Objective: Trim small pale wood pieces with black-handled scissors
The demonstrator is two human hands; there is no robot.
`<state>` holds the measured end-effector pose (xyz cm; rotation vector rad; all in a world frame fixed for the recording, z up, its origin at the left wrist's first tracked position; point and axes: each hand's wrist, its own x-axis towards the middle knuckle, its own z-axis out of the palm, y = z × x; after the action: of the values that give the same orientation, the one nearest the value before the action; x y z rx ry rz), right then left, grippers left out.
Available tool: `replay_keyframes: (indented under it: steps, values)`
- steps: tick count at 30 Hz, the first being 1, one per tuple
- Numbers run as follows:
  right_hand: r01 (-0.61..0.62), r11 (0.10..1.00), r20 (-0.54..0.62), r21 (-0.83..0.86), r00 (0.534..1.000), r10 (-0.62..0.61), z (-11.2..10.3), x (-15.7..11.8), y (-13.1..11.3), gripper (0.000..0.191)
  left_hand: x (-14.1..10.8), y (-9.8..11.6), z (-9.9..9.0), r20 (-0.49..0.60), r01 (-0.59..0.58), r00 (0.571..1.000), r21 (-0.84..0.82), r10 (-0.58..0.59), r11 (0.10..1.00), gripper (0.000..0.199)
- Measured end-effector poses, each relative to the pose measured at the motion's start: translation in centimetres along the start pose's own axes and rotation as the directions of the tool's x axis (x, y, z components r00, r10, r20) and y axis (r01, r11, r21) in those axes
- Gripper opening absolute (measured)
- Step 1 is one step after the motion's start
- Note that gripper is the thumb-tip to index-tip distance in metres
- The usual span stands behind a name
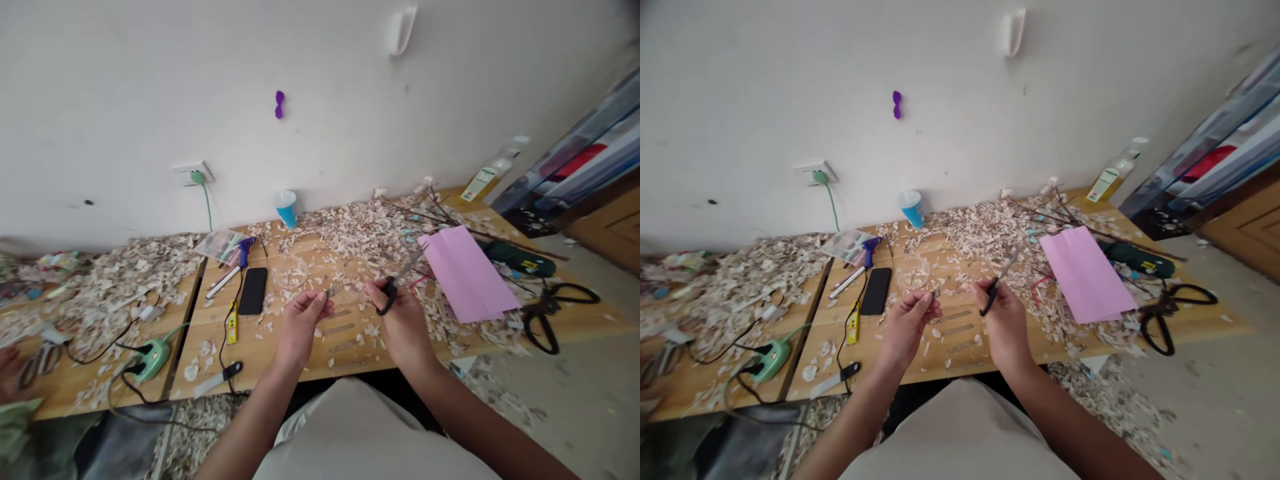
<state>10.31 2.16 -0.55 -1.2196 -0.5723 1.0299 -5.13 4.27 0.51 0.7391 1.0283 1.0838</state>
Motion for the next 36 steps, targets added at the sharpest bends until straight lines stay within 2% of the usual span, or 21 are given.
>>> replay_keyframes:
  steps: [4, 8, 12, 15, 18, 22, 25, 27, 30, 36]
  values:
    - [0.057, 0.985, 0.135, -0.163, 0.99, -0.035, -0.9, -2.3, -1.4, 0.028, -1.5, 1.0, -0.4, 0.025, -0.037, 0.999, 0.111, 0.035, 0.993, 0.026]
    - [0.117, 0.96, 0.238, -0.256, 0.97, -0.054, -1.0, -3.7, -1.4, 0.03, -2.5, 2.1, -0.1, 0.075, -0.059, 0.996, 0.275, 0.039, 0.96, 0.025]
    - [0.114, 0.947, 0.261, -0.3, 0.965, -0.033, -1.7, -3.8, -0.8, 0.024, -2.9, 2.5, 0.0, 0.149, -0.101, 0.988, 0.443, 0.038, 0.891, 0.021]
    - [0.126, 0.933, 0.244, -0.338, 0.969, -0.043, -2.3, -3.8, -0.7, 0.021, -2.9, 2.2, 0.3, 0.155, -0.137, 0.985, 0.477, 0.07, 0.868, 0.019]
    - [0.133, 0.934, 0.25, -0.332, 0.967, -0.049, -2.5, -3.8, -0.9, 0.021, -2.8, 1.6, 0.7, 0.157, -0.056, 0.988, 0.375, -0.004, 0.925, 0.021]
    - [0.192, 0.909, 0.25, -0.37, 0.963, -0.102, -2.7, -3.9, -1.1, 0.019, -2.8, 0.8, 1.3, 0.155, 0.09, 0.982, 0.106, -0.106, 0.99, 0.029]
    - [0.292, 0.862, 0.286, -0.415, 0.941, -0.181, -2.8, -3.8, -1.1, 0.02, -2.8, 0.2, 1.8, 0.245, 0.248, 0.944, -0.088, -0.221, 0.965, 0.029]
    - [0.352, 0.829, 0.33, -0.435, 0.919, -0.217, -2.9, -3.6, -1.2, 0.023, -2.7, -0.1, 2.0, 0.264, 0.299, 0.931, -0.156, -0.252, 0.942, 0.024]
    - [0.376, 0.806, 0.363, -0.458, 0.906, -0.217, -3.1, -3.5, -1.3, 0.022, -2.6, -0.5, 2.3, 0.221, 0.268, 0.949, -0.185, -0.226, 0.946, 0.019]
    - [0.276, 0.872, 0.323, -0.404, 0.935, -0.146, -3.2, -3.7, -1.1, 0.011, -2.2, -1.2, 2.4, 0.116, 0.141, 0.986, -0.234, -0.116, 0.962, 0.016]
